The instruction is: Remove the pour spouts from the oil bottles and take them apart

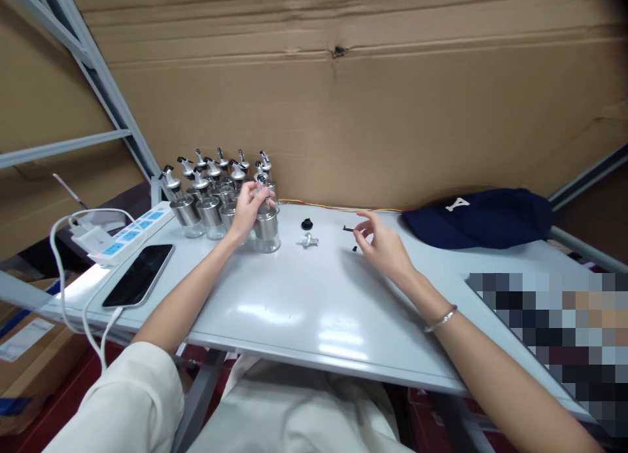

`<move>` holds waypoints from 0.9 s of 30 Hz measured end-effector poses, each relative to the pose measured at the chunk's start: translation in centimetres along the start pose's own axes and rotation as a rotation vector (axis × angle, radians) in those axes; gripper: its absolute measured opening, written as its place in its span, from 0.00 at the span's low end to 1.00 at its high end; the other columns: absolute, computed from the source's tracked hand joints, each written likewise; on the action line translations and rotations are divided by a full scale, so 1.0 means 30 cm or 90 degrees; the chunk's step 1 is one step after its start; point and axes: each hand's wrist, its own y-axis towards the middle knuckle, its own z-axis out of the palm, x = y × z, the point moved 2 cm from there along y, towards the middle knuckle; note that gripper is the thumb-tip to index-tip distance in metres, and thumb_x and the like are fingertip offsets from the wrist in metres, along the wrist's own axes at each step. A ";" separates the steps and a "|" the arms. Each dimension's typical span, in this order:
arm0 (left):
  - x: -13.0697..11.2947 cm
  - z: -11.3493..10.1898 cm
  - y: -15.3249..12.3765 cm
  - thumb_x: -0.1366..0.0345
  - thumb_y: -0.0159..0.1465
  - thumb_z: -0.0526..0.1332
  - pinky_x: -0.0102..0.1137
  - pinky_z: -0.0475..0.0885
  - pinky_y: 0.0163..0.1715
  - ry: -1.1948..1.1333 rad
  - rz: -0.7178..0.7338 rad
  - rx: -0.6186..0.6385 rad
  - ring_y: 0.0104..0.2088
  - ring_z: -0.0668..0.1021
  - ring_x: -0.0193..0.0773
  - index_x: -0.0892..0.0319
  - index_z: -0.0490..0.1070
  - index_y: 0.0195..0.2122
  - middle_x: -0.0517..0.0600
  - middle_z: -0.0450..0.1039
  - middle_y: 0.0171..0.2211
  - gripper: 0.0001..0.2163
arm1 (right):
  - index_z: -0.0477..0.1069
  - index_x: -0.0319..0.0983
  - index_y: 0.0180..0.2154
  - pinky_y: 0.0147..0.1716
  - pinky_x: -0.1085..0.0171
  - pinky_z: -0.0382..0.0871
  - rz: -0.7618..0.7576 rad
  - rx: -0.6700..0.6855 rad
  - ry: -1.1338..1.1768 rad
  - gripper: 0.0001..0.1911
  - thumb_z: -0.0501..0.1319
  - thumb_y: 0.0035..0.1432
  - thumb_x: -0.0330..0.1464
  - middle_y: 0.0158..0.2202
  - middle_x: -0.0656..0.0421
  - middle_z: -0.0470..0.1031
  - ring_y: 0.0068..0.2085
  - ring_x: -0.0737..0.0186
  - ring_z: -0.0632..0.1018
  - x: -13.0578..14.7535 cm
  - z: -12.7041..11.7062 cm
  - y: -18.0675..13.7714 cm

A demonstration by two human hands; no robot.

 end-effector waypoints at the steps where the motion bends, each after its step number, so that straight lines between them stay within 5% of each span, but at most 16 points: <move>1: -0.003 0.001 -0.004 0.48 0.53 0.64 0.27 0.70 0.30 -0.009 -0.038 0.040 0.27 0.74 0.30 0.59 0.61 0.35 0.47 0.69 0.33 0.21 | 0.60 0.38 0.52 0.30 0.62 0.65 0.000 0.000 0.003 0.21 0.53 0.55 0.31 0.34 0.56 0.77 0.23 0.63 0.73 0.003 0.000 0.000; 4: -0.021 0.006 -0.017 0.48 0.53 0.64 0.27 0.70 0.33 -0.027 -0.086 0.110 0.30 0.75 0.31 0.62 0.64 0.33 0.49 0.71 0.33 0.21 | 0.60 0.38 0.52 0.29 0.63 0.65 -0.002 0.001 0.014 0.21 0.52 0.55 0.32 0.34 0.56 0.77 0.24 0.62 0.73 0.012 0.001 0.000; 14: -0.035 0.103 -0.085 0.41 0.54 0.58 0.27 0.67 0.31 -0.026 -0.036 0.179 0.27 0.70 0.29 0.59 0.59 0.34 0.43 0.63 0.27 0.24 | 0.63 0.38 0.49 0.28 0.63 0.67 -0.020 -0.007 0.113 0.17 0.53 0.58 0.36 0.33 0.55 0.76 0.28 0.61 0.75 0.052 0.014 -0.013; 18: -0.047 0.137 -0.113 0.43 0.55 0.58 0.27 0.68 0.34 -0.047 -0.066 0.212 0.30 0.70 0.29 0.58 0.59 0.36 0.45 0.64 0.29 0.23 | 0.67 0.38 0.44 0.27 0.64 0.67 -0.039 0.007 0.201 0.15 0.53 0.60 0.39 0.35 0.54 0.77 0.32 0.60 0.76 0.141 0.003 0.002; 23: -0.057 0.140 -0.123 0.44 0.55 0.61 0.29 0.70 0.36 -0.070 -0.091 0.248 0.31 0.73 0.32 0.59 0.62 0.37 0.46 0.67 0.31 0.22 | 0.70 0.40 0.42 0.41 0.61 0.68 -0.138 0.000 0.296 0.16 0.50 0.63 0.41 0.44 0.53 0.76 0.44 0.58 0.75 0.293 -0.005 0.076; 27: -0.051 0.136 -0.122 0.42 0.56 0.58 0.29 0.71 0.35 -0.002 -0.058 0.230 0.33 0.74 0.35 0.59 0.64 0.41 0.48 0.69 0.30 0.24 | 0.72 0.39 0.36 0.42 0.60 0.67 -0.182 0.028 0.383 0.17 0.53 0.59 0.44 0.40 0.54 0.75 0.42 0.58 0.74 0.381 0.047 0.136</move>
